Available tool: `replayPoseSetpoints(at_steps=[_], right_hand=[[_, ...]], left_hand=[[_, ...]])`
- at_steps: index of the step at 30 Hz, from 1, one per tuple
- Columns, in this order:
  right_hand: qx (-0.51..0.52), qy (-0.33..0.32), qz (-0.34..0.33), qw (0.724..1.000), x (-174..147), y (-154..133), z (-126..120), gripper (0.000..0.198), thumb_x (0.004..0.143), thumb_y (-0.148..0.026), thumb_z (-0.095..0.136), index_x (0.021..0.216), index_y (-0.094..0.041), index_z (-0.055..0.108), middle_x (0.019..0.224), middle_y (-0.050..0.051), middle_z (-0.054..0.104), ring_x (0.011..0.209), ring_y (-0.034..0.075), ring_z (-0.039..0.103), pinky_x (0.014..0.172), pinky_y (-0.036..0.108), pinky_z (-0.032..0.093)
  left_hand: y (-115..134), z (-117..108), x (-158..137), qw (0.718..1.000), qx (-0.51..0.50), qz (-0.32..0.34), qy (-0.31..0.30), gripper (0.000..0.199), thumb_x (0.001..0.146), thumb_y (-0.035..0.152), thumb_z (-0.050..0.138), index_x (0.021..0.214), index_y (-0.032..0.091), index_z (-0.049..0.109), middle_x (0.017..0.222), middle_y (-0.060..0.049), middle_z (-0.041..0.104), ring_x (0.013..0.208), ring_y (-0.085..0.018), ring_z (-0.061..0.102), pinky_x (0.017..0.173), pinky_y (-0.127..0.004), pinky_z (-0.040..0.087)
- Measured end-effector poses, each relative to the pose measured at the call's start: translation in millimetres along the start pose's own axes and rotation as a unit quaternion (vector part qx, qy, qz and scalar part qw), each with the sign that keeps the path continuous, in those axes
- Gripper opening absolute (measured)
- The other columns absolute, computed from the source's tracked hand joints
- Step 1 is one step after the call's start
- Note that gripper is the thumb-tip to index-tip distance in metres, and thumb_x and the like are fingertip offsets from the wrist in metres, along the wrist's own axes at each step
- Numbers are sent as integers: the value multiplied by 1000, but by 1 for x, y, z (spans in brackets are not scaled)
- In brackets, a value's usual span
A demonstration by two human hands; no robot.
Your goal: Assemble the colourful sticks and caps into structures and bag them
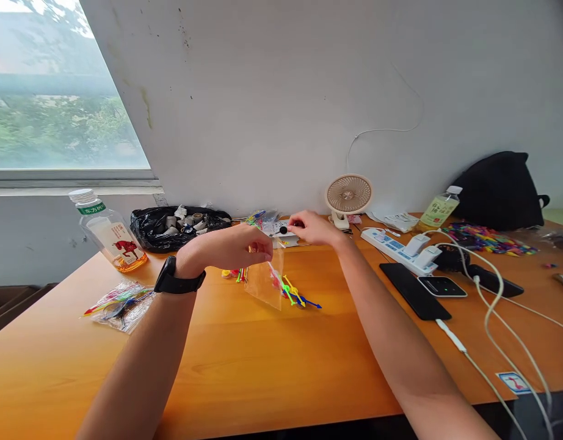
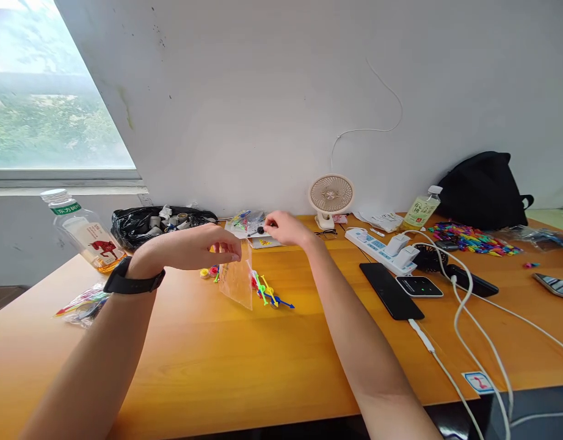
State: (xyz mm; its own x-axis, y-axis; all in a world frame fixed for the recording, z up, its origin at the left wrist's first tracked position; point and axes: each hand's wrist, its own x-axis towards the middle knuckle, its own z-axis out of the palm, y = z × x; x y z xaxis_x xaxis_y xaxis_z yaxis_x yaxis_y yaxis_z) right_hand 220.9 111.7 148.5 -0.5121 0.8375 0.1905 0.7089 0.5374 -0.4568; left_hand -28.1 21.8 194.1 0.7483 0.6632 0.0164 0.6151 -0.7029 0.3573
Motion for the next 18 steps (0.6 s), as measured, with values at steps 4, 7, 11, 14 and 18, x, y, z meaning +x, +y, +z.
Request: replayPoseSetpoints(at_steps=[4,7,11,14,18], right_hand=[[135,109,-88,981,-12,-16,-21,36,93,-48,62,95,-15,76,80,3,67,73,15,54,65,27,39],[205,143,-127,960,-22,-28,-34,36,92,-50,66,98,-17,78,91,6,72,83,18,61,72,28,45],[189,127,-141,964,-34,-41,-44,33,90,-48,70,95,-17,80,92,7,73,83,20,63,73,30,47],[145,90,-144,975,-39,-48,-46,31,90,-45,69,93,-17,81,88,6,72,76,17,60,67,30,44],[123,34,-147,981,-43,-50,-46,29,91,-43,68,95,-18,82,88,6,73,74,16,57,63,29,40]], left_hand=[[0,2,1,1000,-3,7,4,19,94,23,60,101,20,78,93,-2,77,79,-15,67,68,-22,45],[3,3,3,1000,-2,3,3,20,93,22,61,102,20,78,94,-3,77,80,-15,67,67,-22,45],[8,4,4,1000,-6,1,0,20,92,20,61,101,20,79,93,-3,78,79,-15,68,67,-22,46],[8,5,5,1000,-13,11,0,19,92,21,62,101,20,79,93,-3,78,79,-15,69,67,-21,46],[6,5,5,1000,-15,16,-7,20,93,21,61,102,20,79,93,-3,78,79,-15,69,67,-21,46]])
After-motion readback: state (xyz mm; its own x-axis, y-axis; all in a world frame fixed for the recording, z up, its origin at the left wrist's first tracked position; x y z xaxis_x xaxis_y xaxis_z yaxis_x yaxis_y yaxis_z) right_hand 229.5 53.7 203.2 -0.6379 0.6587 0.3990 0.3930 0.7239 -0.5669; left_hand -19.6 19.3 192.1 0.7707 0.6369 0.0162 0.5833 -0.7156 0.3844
